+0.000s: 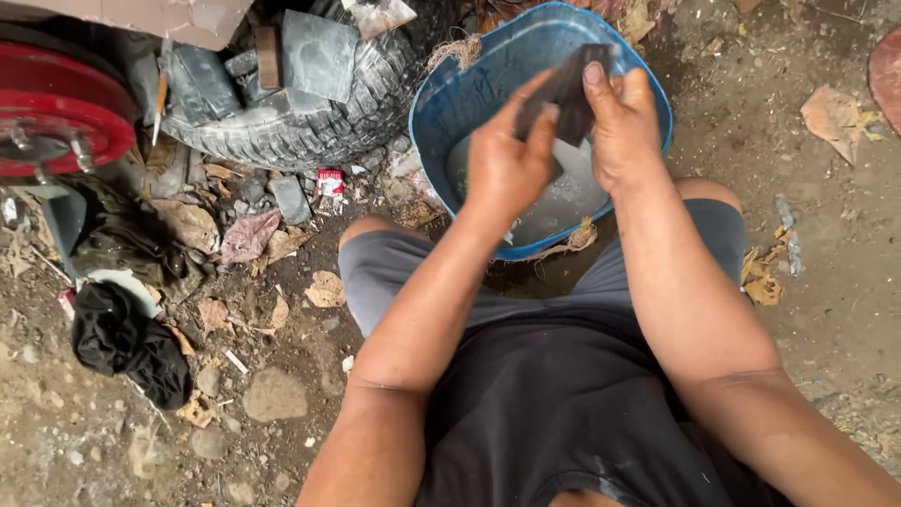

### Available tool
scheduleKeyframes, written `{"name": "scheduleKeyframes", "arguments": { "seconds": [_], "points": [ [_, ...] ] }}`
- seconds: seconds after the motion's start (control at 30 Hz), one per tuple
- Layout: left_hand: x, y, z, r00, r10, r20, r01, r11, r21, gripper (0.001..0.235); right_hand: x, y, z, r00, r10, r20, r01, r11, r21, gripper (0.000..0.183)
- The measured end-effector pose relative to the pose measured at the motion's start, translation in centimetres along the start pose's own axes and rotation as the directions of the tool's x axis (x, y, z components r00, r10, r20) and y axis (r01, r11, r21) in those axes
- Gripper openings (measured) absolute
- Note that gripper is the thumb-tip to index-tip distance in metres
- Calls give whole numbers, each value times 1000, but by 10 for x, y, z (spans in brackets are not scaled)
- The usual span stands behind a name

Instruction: The person sits on the ground and cleans rectangular metal sheets by rubbing them with a dark abrasive block. They repeatedly dip the sheets and the block into a blue bucket of water to rinse them during the process.

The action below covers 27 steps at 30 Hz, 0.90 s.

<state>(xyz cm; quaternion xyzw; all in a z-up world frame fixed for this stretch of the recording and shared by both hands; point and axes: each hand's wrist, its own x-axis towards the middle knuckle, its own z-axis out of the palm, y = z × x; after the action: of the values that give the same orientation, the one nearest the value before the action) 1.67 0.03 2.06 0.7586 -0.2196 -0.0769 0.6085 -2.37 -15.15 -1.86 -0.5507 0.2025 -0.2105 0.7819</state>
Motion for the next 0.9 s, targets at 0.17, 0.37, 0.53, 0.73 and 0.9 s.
{"name": "scheduleKeyframes", "arguments": {
  "seconds": [0.17,0.37,0.53,0.73,0.9],
  "points": [
    [-31,-4,38,897,441,25,-428,854,295,51,-11,-32,15,979,134,152,-169,953,251,63],
    [-47,19,28,929,337,153,-368,880,301,68,-25,-48,22,970,89,226,-164,926,339,111],
    [-11,5,36,947,315,65,-315,867,386,47,-33,-29,25,982,67,176,-93,985,144,98],
    [-16,10,39,980,201,-9,-182,908,377,49,-27,-6,5,998,16,55,-17,1000,16,86],
    [-16,-3,41,982,178,66,-190,910,367,55,-34,8,-3,999,18,-27,-17,998,62,91]
  ]
}}
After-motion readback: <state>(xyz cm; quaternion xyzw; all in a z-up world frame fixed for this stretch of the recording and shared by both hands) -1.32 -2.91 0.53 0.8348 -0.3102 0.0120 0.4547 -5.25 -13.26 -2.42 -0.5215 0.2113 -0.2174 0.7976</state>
